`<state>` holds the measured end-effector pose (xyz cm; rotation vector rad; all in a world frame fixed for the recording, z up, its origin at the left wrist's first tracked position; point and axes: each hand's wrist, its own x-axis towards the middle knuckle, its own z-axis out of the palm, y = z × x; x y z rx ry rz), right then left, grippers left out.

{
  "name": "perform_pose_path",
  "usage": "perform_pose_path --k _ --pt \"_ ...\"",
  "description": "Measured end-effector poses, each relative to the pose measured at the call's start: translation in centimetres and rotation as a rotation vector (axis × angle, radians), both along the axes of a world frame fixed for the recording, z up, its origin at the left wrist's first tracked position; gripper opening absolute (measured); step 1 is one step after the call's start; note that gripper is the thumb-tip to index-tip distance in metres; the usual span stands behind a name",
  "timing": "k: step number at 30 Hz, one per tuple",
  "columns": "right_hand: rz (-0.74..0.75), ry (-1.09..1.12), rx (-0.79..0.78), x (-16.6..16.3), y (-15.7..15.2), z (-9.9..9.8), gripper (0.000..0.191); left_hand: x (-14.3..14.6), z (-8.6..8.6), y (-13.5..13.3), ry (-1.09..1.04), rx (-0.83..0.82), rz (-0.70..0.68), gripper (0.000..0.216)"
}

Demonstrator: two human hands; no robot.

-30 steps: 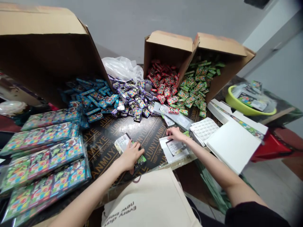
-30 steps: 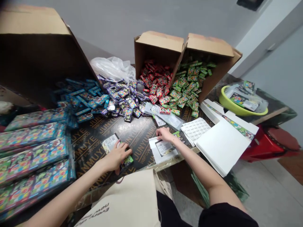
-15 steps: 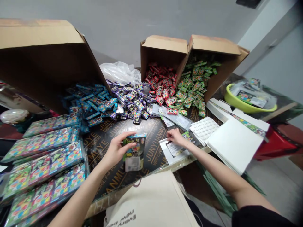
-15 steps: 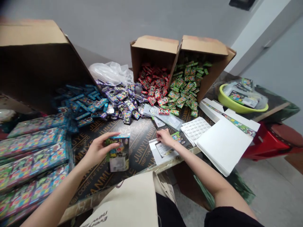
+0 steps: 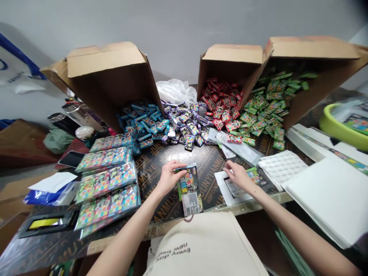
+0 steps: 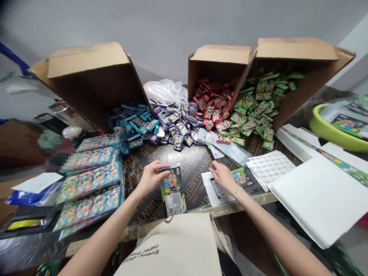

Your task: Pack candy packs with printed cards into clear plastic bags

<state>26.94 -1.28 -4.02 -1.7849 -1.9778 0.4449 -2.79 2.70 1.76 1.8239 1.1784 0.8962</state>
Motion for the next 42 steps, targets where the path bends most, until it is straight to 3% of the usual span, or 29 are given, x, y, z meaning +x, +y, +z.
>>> perform_pose_path --k 3,6,10,17,20,23,25,29,31,36,42 --pt "-0.019 0.430 0.044 -4.0 0.9 2.5 0.032 0.1 0.3 -0.4 -0.002 0.015 0.007 0.016" --pt "0.069 0.832 -0.059 -8.5 1.8 4.3 0.044 0.1 0.5 -0.8 -0.006 0.019 0.020 0.016" --pt "0.120 1.015 -0.091 -12.0 2.4 5.1 0.039 -0.2 0.6 -1.3 -0.006 0.045 0.047 0.014" --pt "0.200 0.784 0.032 -11.8 1.1 5.7 0.027 -0.3 0.2 -2.0 -0.032 0.134 0.039 0.010" --pt "0.249 0.687 0.030 -11.1 1.5 6.9 0.027 -0.3 0.2 -2.3 -0.008 0.189 -0.002 0.010" --pt "0.265 0.585 0.082 -10.8 3.2 8.5 0.015 -0.4 0.2 -2.5 0.002 0.213 -0.027 0.014" --pt "0.347 0.550 0.008 -11.0 4.6 9.5 0.011 -0.6 0.3 -2.5 -0.009 0.212 -0.026 0.015" --pt "0.600 0.496 -0.361 -12.1 6.3 10.7 0.016 -1.0 0.5 -2.4 -0.031 0.174 0.044 0.004" --pt "0.653 0.452 -0.473 -12.8 6.6 10.9 0.017 -1.1 0.6 -2.4 -0.012 0.162 0.056 0.003" --pt "0.666 0.424 -0.527 -13.3 6.9 10.8 0.015 -0.8 0.6 -2.6 0.023 0.187 0.048 0.005" --pt "0.638 0.464 -0.519 -13.1 7.4 9.6 0.019 0.0 0.2 -2.6 0.015 0.212 0.175 0.017"
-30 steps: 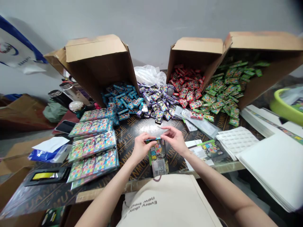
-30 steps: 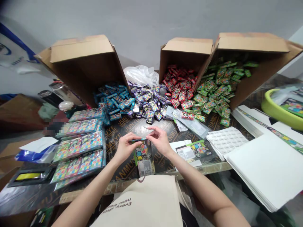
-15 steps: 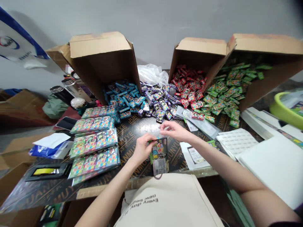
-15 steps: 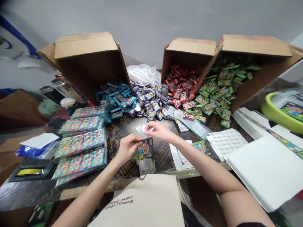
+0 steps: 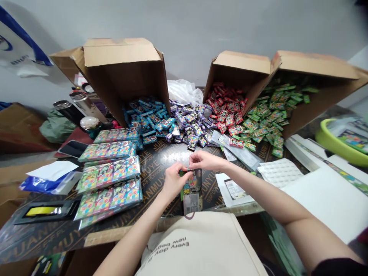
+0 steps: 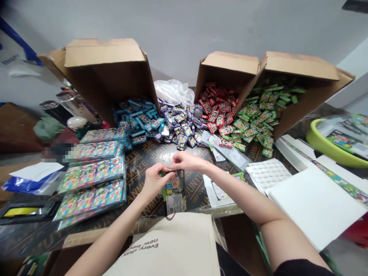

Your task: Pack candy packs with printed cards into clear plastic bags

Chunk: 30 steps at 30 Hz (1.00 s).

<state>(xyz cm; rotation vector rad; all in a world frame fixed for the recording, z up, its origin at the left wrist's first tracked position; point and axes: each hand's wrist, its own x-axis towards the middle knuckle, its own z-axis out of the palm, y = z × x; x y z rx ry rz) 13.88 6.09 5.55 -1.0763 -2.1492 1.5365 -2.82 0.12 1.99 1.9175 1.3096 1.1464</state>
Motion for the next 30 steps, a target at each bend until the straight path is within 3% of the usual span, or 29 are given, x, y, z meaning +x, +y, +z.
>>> perform_pose_path --k 4,7,9,11,13,16,19,22,24,26,28,30 --pt "-0.166 0.098 -0.048 -0.3 -0.8 -1.5 0.022 0.3 -0.4 -0.1 -0.057 -0.065 0.025 0.014" --pt "-0.320 0.182 -0.067 0.0 -1.4 -2.7 0.034 0.8 -1.1 -0.8 -0.271 -0.262 0.012 0.027" --pt "-0.399 0.135 0.057 1.2 -1.0 -3.4 0.034 0.8 -1.0 -2.0 -0.401 -0.400 -0.051 0.031" --pt "-0.503 -0.031 0.304 3.3 0.4 -4.0 0.036 -0.1 -0.1 -3.7 -0.389 -0.442 -0.096 0.025" --pt "-0.614 -0.314 0.553 6.0 2.4 -4.8 0.050 -1.8 1.8 -5.7 -0.245 -0.334 -0.064 0.023" --pt "-0.698 -0.771 0.671 9.6 5.1 -6.6 0.075 -5.0 5.2 -8.4 0.046 0.098 0.014 0.036" --pt "-0.639 -0.949 0.748 11.4 6.6 -8.5 0.063 -7.7 6.7 -9.7 0.365 0.412 0.050 0.049" --pt "-0.597 -0.888 0.895 12.2 7.5 -10.3 0.028 -10.1 4.8 -9.8 0.633 0.411 0.163 0.048" --pt "-0.688 -0.761 0.956 12.4 8.2 -11.3 0.026 -11.9 2.2 -9.7 0.752 0.323 0.254 0.045" --pt "-0.891 -0.501 0.999 12.2 8.8 -11.8 0.028 -13.7 -0.5 -9.6 0.820 0.239 0.323 0.042" --pt "-1.058 -0.233 1.034 11.7 9.0 -11.4 0.031 -15.0 -2.9 -9.5 0.827 0.187 0.363 0.040" --pt "-1.122 -0.092 1.081 10.7 8.4 -9.9 0.033 -15.7 -4.3 -9.4 0.786 0.164 0.381 0.040"
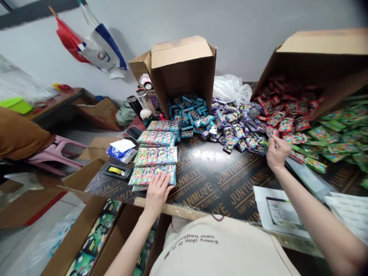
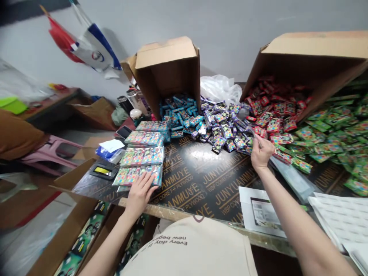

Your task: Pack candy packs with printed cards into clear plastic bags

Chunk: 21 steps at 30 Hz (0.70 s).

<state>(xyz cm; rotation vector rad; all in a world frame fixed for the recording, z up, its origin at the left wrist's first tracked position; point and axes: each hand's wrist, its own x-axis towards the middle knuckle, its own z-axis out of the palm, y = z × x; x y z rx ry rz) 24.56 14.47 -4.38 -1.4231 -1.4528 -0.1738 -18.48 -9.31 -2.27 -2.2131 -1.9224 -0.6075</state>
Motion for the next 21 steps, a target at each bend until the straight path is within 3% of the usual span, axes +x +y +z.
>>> perform_pose_path --k 2,4,7,9,12,16,18,21 --pt "0.010 0.035 0.061 -1.6 -1.6 2.5 0.032 0.2 -0.3 0.2 -0.075 0.018 -0.007 0.042" --pt "0.071 0.206 0.145 -3.8 -3.8 5.4 0.027 1.2 0.5 0.7 -0.191 0.064 -0.023 0.040" --pt "0.167 0.500 0.145 -7.7 -7.0 9.1 0.026 4.1 3.2 2.5 -0.462 0.088 -0.034 0.037" --pt "0.284 0.645 0.019 -10.1 -8.6 10.3 0.024 6.5 5.1 4.3 -0.654 0.006 -0.046 0.041" --pt "0.497 0.863 -0.215 -12.6 -10.2 10.5 0.023 10.2 7.0 7.0 -0.902 -0.209 -0.184 0.052" --pt "0.667 1.123 -0.418 -13.8 -11.2 9.1 0.025 13.9 6.7 8.3 -1.443 -0.699 -0.425 0.062" --pt "0.644 1.173 -0.420 -13.6 -11.0 8.4 0.028 15.2 5.7 8.0 -1.664 -0.902 -0.385 0.060" --pt "0.531 1.156 -0.287 -12.5 -9.9 7.6 0.034 16.4 4.2 7.9 -1.768 -0.919 -0.292 0.042"
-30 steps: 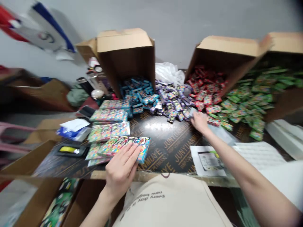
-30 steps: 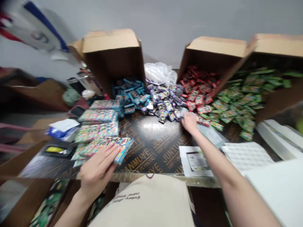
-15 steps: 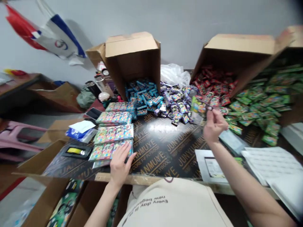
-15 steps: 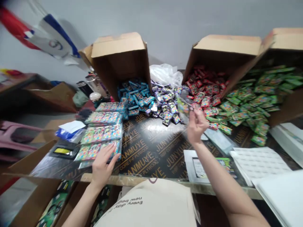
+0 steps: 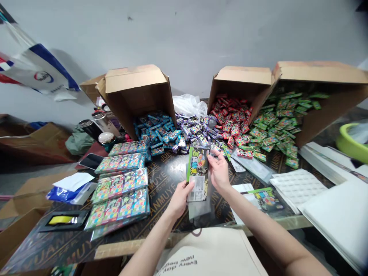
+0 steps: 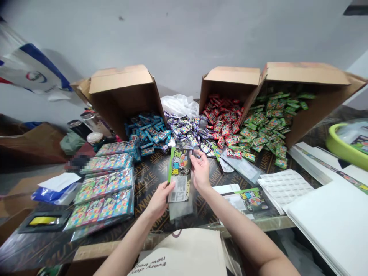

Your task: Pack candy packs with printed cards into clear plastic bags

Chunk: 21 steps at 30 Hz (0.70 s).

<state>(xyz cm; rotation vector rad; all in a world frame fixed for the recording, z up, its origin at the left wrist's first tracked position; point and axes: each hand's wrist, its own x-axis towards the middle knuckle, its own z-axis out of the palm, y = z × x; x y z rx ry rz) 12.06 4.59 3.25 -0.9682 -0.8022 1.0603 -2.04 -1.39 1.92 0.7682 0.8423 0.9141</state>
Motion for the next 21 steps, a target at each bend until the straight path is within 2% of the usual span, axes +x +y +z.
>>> perform_pose_path --k 3,6,8,10,12,14,16,18,21 --pt "-0.187 -0.080 0.066 1.7 1.5 -0.3 0.028 0.0 -1.2 1.3 0.096 0.051 0.090 0.038" --pt "-0.302 -0.132 0.047 3.2 2.5 -0.1 0.028 -0.9 -2.1 3.3 0.239 0.095 0.209 0.044" --pt "-0.306 -0.125 0.029 3.6 2.5 0.1 0.030 -1.5 -2.4 4.2 0.332 0.176 0.329 0.050" --pt "-0.234 -0.078 0.009 3.4 1.9 0.3 0.030 -1.6 -2.1 4.4 0.355 0.276 0.361 0.052" --pt "-0.140 -0.014 -0.024 2.4 1.1 0.0 0.028 -1.1 -1.5 3.7 0.226 0.270 0.219 0.052" --pt "-0.078 0.013 -0.060 1.1 0.2 -0.5 0.026 -0.1 -0.7 2.5 -0.013 0.094 -0.010 0.056" --pt "-0.063 -0.023 -0.073 -0.2 -0.6 -1.2 0.023 1.1 0.0 1.1 -0.203 -0.104 -0.123 0.060" --pt "-0.105 -0.121 -0.043 -1.0 -1.3 -1.6 0.027 2.0 0.2 -0.1 -0.299 -0.225 -0.117 0.059" --pt "-0.250 -0.386 0.067 -1.2 -2.5 -1.2 0.043 2.4 0.0 -1.1 -0.269 -0.279 -0.056 0.052"
